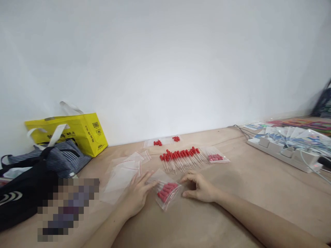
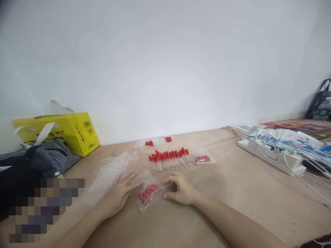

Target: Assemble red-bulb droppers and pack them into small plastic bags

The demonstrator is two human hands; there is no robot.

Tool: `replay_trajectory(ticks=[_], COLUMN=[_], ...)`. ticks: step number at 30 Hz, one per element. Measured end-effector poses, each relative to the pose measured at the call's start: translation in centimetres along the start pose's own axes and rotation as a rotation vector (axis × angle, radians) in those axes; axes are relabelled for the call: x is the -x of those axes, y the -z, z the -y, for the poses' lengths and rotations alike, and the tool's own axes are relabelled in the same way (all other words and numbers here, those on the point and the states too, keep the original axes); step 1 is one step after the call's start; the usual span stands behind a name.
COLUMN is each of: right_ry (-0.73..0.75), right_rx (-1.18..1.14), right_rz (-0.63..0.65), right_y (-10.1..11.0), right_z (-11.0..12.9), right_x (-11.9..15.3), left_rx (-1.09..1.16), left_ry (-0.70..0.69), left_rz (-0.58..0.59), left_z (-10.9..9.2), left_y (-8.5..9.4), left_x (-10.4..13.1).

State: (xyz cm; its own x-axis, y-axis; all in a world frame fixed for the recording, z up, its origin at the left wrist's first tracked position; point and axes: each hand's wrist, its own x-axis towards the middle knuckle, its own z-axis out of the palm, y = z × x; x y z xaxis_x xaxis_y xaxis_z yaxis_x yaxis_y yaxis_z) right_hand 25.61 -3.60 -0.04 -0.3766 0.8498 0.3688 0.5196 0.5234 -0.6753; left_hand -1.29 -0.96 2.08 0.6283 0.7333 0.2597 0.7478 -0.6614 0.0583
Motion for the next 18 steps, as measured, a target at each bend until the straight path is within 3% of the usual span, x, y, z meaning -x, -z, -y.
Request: replay_trajectory(ticks=[3, 5, 10, 18], right_ry=[0.081, 0.114, 0.198, 0.634], right_rx=[0.086, 0.137, 0.257, 0.641], right_rz=[0.010, -0.006, -0.031, -0.123], right_y=[-1.4, -2.6, -4.4, -2.9], right_z=[0.5, 1.0, 1.5, 0.1], right_x=[-0.4, -1.0, -2.6, -3.3], left_rx=[0.023, 0.110, 0.180, -0.086], left_ry=[0.179, 0.202, -0.051, -0.352], left_rz=[-0.228, -0.280, -0.173, -0.247], left_z=[0.2, -0.6, -2.4, 1.1], left_y=[-0.3, -0.3, 0.0, 0.1], left_x=[0.0, 0.3, 2.0, 3.5])
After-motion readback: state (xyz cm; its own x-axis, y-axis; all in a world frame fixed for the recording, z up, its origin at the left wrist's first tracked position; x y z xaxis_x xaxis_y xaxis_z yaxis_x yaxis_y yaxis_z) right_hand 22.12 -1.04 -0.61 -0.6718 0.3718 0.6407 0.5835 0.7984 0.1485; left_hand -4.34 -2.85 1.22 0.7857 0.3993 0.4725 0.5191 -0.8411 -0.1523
